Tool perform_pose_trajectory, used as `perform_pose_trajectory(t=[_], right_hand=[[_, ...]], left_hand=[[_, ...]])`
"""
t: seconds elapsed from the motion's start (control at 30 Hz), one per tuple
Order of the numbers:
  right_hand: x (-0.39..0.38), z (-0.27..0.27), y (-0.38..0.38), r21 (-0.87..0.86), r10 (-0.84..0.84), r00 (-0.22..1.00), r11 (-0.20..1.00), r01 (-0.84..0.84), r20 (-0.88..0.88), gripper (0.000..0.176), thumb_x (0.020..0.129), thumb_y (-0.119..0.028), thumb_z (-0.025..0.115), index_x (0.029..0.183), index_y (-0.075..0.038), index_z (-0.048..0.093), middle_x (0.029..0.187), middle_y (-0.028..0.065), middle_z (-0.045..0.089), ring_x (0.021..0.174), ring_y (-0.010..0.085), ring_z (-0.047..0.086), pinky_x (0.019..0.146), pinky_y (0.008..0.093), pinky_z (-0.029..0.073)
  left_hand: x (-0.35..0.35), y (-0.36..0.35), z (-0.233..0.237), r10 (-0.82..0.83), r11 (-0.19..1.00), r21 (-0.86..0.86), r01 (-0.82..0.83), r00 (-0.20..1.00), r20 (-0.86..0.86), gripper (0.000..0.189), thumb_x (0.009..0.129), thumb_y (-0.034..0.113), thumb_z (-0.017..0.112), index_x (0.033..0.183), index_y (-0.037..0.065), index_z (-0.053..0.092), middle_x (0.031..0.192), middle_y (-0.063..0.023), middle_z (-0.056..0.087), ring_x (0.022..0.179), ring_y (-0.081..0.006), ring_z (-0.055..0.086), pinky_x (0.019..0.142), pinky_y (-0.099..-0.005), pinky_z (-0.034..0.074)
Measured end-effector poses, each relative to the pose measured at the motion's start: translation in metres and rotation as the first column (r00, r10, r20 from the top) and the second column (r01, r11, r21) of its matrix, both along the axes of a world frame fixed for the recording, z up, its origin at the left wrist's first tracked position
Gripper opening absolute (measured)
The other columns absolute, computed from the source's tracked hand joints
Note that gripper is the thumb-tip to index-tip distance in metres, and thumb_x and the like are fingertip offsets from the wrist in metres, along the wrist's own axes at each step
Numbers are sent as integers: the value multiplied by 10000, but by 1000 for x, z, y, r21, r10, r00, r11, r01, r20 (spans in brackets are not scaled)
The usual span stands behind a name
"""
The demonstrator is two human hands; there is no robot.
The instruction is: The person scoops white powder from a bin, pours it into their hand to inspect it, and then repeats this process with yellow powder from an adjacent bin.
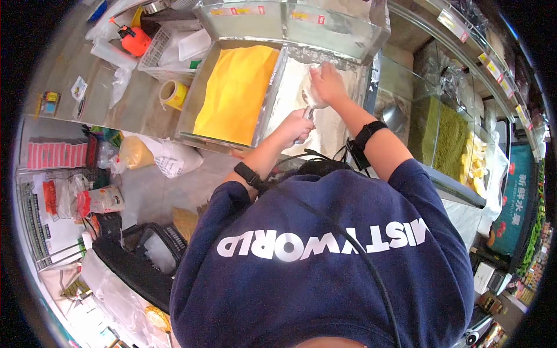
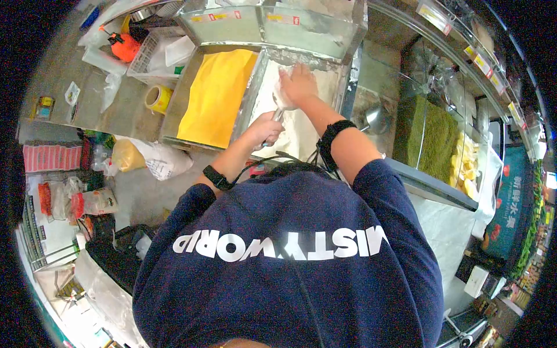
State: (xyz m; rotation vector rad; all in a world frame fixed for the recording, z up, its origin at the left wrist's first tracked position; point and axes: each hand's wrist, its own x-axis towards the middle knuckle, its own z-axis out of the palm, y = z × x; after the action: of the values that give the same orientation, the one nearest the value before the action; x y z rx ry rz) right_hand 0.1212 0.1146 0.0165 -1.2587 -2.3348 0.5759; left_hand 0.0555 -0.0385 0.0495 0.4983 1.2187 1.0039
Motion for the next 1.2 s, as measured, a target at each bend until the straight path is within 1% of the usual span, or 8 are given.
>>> perform_pose_trajectory(t=[0.17,0.27,0.37,0.47,0.57,0.9,1.0,1.2], right_hand=[[21,-7,25,-386,-107,849,915,-120,-517,642,834,-511,323,1264,-34,314,1275,157,355,1169,294,331,975,407,242],[24,24,1,-814,-629,523,507,-284,-575,670,852,-505,291,1293,-2,246,1367,115,220,1253,190,201,1003,315,157],[29,-4,7,-827,-770,409,262,-497,-490,709,829,-542,318,1306,-27,225,1346,100,258,1239,194,211,1008,324,133],[14,16,-17,-693,-736,172,495,-524,-655,676,831,-522,348,1299,-43,252,1295,85,325,1171,203,299,992,326,180],[-13,-15,-4,-658,-637,191,668,-346,-747,448,878,-380,355,1191,-60,362,1048,71,455,958,182,427,890,305,316],[-34,-27,29,-512,-498,139,780,-361,-856,381,890,-329,314,1090,-21,416,1000,84,464,916,175,441,842,292,341],[-34,-22,23,-553,-572,55,758,-347,-818,407,881,-361,319,1078,-25,436,1015,87,476,917,178,458,831,307,365],[-22,5,7,-716,-832,39,451,-533,-553,535,812,-568,350,1070,-116,475,981,101,534,924,238,509,811,391,411]], left_hand=[[-12,-3,-10,43,998,46,-42,999,-7,139,683,-6,502,709,68,386,484,21,351,345,-69,317,307,-229,224],[-17,0,-13,32,999,44,-24,979,-199,105,678,32,510,712,32,411,489,-20,401,350,-109,372,321,-265,284],[-18,8,2,-63,994,32,105,787,-614,134,666,73,505,742,-22,450,540,-96,483,395,-179,475,377,-315,377],[-18,18,16,-95,990,1,144,662,-743,216,657,95,485,797,-70,476,630,-179,541,507,-257,564,470,-354,444],[-6,24,44,-126,985,-43,165,531,-838,229,661,75,458,828,-79,487,702,-233,559,600,-320,585,555,-381,462],[-3,39,47,-97,977,-37,210,283,-954,229,676,74,453,851,-69,490,740,-257,560,663,-350,583,610,-410,470],[0,42,56,-187,962,-137,236,205,-961,234,677,66,452,860,-68,510,787,-277,559,737,-365,578,670,-422,456],[13,49,76,-295,931,-256,261,125,-947,255,691,76,460,888,-67,539,854,-286,560,840,-360,568,735,-415,442]])
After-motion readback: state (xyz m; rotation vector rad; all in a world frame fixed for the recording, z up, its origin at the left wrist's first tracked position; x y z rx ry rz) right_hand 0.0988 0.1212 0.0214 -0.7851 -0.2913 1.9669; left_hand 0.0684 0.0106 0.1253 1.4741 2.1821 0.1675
